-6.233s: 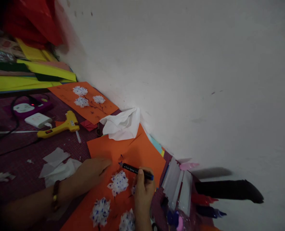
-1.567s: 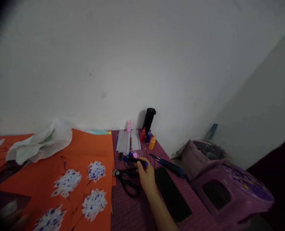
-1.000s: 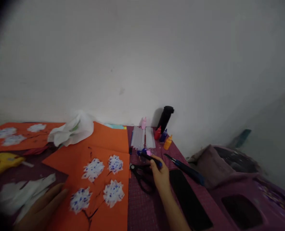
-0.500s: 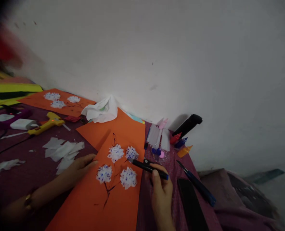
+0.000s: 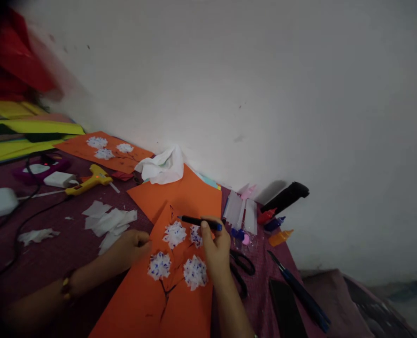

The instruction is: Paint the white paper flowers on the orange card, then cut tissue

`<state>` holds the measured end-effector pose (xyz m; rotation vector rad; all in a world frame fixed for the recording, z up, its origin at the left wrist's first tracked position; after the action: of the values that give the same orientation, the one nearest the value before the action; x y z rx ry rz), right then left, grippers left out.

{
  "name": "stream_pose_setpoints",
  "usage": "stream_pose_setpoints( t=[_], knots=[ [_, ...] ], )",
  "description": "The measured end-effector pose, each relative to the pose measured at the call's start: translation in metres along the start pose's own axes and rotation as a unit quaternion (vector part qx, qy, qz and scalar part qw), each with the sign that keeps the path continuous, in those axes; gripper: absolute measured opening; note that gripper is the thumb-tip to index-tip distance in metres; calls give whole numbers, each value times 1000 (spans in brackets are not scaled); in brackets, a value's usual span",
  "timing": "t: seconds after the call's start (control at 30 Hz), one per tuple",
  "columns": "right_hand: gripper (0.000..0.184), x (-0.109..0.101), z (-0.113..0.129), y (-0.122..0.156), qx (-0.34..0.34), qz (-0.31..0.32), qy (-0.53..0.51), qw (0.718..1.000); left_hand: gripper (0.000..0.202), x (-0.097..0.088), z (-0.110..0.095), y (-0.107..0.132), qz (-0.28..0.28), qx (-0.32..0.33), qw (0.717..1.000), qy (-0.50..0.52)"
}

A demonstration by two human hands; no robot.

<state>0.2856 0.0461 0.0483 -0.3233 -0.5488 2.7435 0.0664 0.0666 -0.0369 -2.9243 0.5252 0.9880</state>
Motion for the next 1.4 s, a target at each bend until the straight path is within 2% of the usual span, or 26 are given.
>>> stream_pose_setpoints(
  t=[0.1,0.23,0.43,0.63,0.8,0.9,1.0,1.13,1.3,1.4],
  knots=[
    [22,8,-10,-4,11,7,-6,1000,24,-1,2,-2,13,3,1000,-24],
    [24,8,-17,-2,28,25,-28,999,28,-7,5,-3,-7,-3,1000,-30],
    [30,-11,-24,4,59,-23,-38,997,29,-7,10,-6,4,-21,1000,10],
    [25,-28,-8,22,59,-28,-41,997,18,-9,4,-5,34,-13,999,38],
    [16,-55,-9,55,32,-56,45,997,15,-11,2,-4,40,10,999,-28],
    [13,-64,-21,66,13,-59,99,993,16,-7,3,-2,79,20,996,-44],
    [12,-64,-28,67,-8,-42,132,990,13,-3,4,0,113,22,992,-51],
    [11,-63,-30,63,-26,-23,163,986,15,-2,4,3,118,18,990,-70],
    [12,-65,-31,65,-26,-36,158,986,14,-1,4,2,116,21,990,-74],
    [11,-60,-27,66,-28,-28,164,986,13,-1,3,3,116,18,990,-83]
  ],
)
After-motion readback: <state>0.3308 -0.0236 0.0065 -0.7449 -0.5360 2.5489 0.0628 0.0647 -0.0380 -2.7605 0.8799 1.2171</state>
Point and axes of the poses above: each hand's wrist, its own y-axis away from the middle knuckle, its own x-axis out of the palm, z = x × y, the point moved 6 cm from there along -y, towards the middle knuckle, and after that the axes turned 4 degrees about -y, right-handed, at the moved point
